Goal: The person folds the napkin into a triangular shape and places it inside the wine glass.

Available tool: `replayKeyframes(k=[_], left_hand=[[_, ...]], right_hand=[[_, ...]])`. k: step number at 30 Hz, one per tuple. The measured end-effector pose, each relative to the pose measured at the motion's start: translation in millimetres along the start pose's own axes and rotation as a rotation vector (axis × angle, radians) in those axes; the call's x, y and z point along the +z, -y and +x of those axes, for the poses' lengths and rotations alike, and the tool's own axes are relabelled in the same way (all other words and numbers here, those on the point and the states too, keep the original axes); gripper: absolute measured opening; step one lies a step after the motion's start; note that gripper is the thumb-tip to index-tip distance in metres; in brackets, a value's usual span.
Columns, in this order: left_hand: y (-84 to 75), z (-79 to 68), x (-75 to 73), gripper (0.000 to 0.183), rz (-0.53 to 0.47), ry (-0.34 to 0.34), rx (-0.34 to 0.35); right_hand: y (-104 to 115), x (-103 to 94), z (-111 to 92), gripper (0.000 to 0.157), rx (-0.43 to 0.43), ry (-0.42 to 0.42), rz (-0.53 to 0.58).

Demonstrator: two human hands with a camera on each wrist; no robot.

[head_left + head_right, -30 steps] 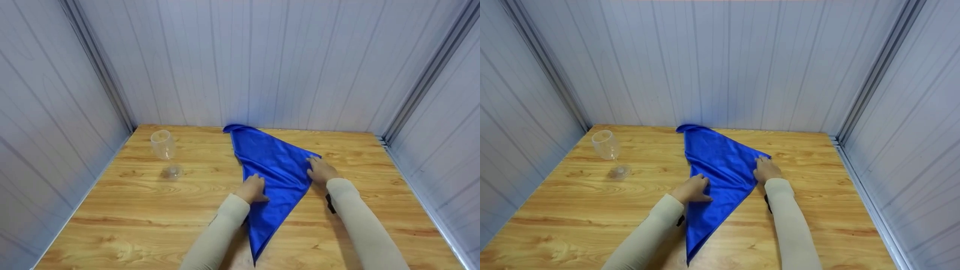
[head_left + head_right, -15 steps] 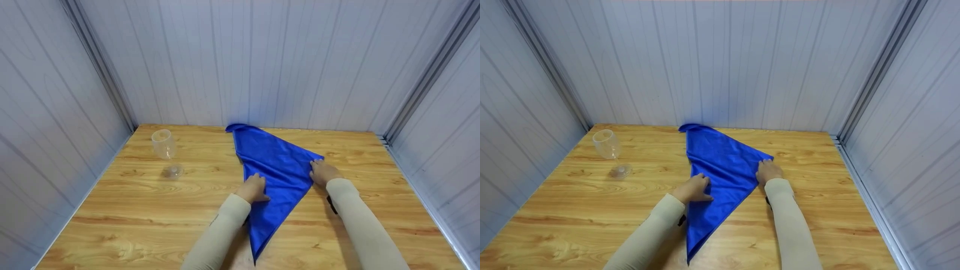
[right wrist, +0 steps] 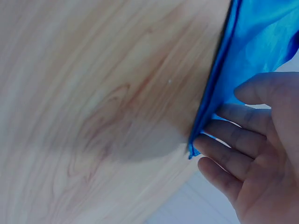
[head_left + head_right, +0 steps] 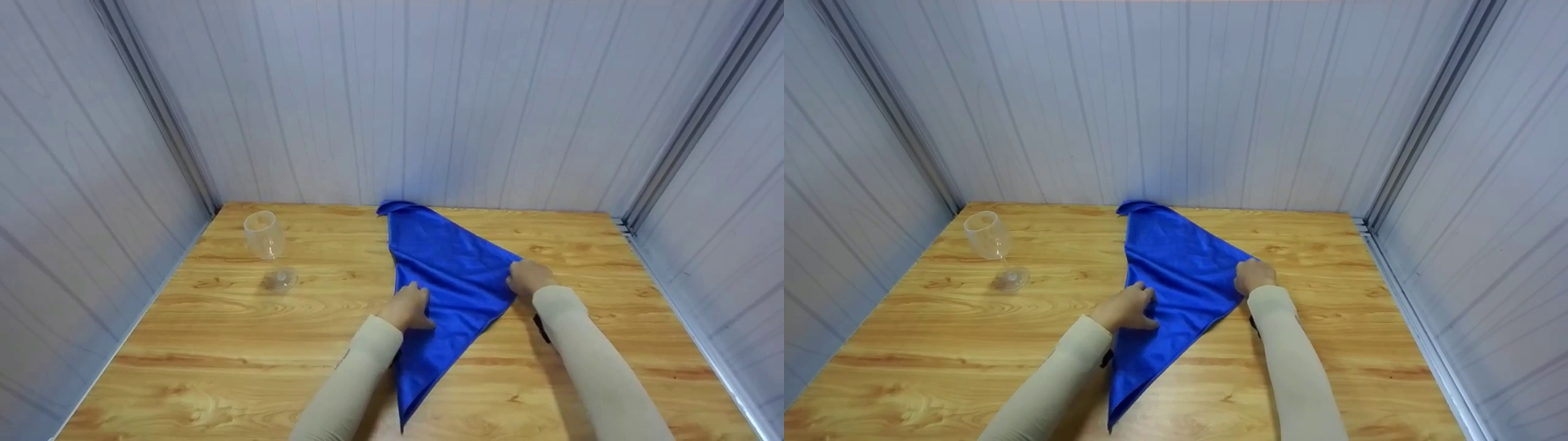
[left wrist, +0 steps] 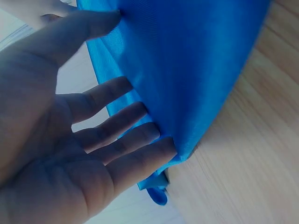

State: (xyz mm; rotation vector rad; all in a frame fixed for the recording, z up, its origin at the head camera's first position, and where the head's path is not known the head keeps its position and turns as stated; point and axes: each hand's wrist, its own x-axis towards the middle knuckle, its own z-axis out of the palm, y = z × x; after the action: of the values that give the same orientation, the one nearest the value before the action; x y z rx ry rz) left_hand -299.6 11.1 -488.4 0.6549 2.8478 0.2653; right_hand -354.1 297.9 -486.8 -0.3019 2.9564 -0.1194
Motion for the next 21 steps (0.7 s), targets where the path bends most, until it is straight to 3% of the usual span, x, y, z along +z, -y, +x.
replayKeyframes(k=[7, 15, 21], left_hand=[[10.2, -5.4, 0.2, 0.055, -0.053, -0.055, 0.058], [17.9, -8.4, -2.6, 0.049, -0.106, -0.015, 0.011], [19.7, -7.3, -2.3, 0.055, -0.098, -0.011, -0.001]], right_hand=[[-3, -4.3, -3, 0.025, -0.021, -0.048, -0.001], [-4, -9.4, -6, 0.027, -0.011, -0.010, -0.016], [-3, -11.2, -11, 0.027, -0.035, -0.028, -0.018]])
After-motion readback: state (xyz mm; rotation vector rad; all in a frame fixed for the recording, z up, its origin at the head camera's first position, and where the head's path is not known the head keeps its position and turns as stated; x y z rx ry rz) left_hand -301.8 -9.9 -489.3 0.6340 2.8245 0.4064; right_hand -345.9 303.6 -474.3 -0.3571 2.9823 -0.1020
